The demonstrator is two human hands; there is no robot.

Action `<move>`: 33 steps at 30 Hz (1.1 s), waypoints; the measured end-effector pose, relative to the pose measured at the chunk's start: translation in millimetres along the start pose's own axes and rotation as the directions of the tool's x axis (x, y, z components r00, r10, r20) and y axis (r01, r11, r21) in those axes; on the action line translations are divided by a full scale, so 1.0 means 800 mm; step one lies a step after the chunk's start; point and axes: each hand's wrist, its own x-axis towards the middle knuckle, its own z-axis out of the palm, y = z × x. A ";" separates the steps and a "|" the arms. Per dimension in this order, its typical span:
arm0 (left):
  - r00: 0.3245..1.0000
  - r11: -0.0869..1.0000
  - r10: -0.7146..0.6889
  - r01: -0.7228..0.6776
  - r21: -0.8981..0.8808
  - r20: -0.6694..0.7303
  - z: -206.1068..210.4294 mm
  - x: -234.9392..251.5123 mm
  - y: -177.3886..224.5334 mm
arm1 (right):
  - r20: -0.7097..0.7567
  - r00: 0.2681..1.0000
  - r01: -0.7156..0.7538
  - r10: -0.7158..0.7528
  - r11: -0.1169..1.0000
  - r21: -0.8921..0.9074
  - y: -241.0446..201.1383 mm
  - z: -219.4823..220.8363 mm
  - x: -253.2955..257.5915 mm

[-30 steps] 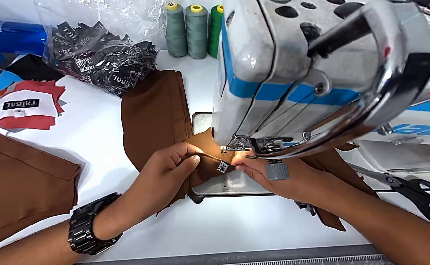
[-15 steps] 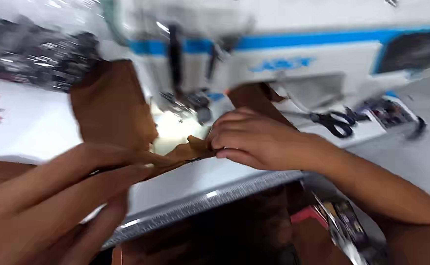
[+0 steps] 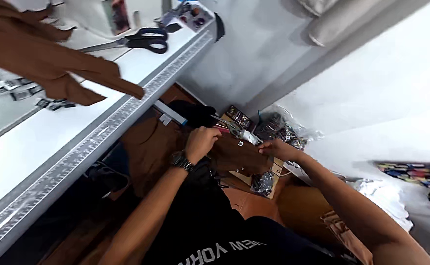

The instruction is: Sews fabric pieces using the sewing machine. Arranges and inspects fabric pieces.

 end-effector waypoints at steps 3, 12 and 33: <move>0.999 0.998 -0.024 0.022 0.060 0.032 0.050 0.037 0.035 | -0.312 0.950 -0.041 -0.020 0.982 -0.187 0.049 -0.001 -0.023; 0.902 0.946 -0.078 -0.067 0.317 0.424 0.139 0.003 0.032 | -0.204 0.979 -0.125 -0.002 0.785 -0.606 0.131 0.096 -0.036; 0.364 0.624 -0.734 0.696 -0.356 -0.573 -0.075 -0.574 -0.007 | -0.075 0.485 0.814 -0.871 0.481 -0.327 -0.368 0.187 0.105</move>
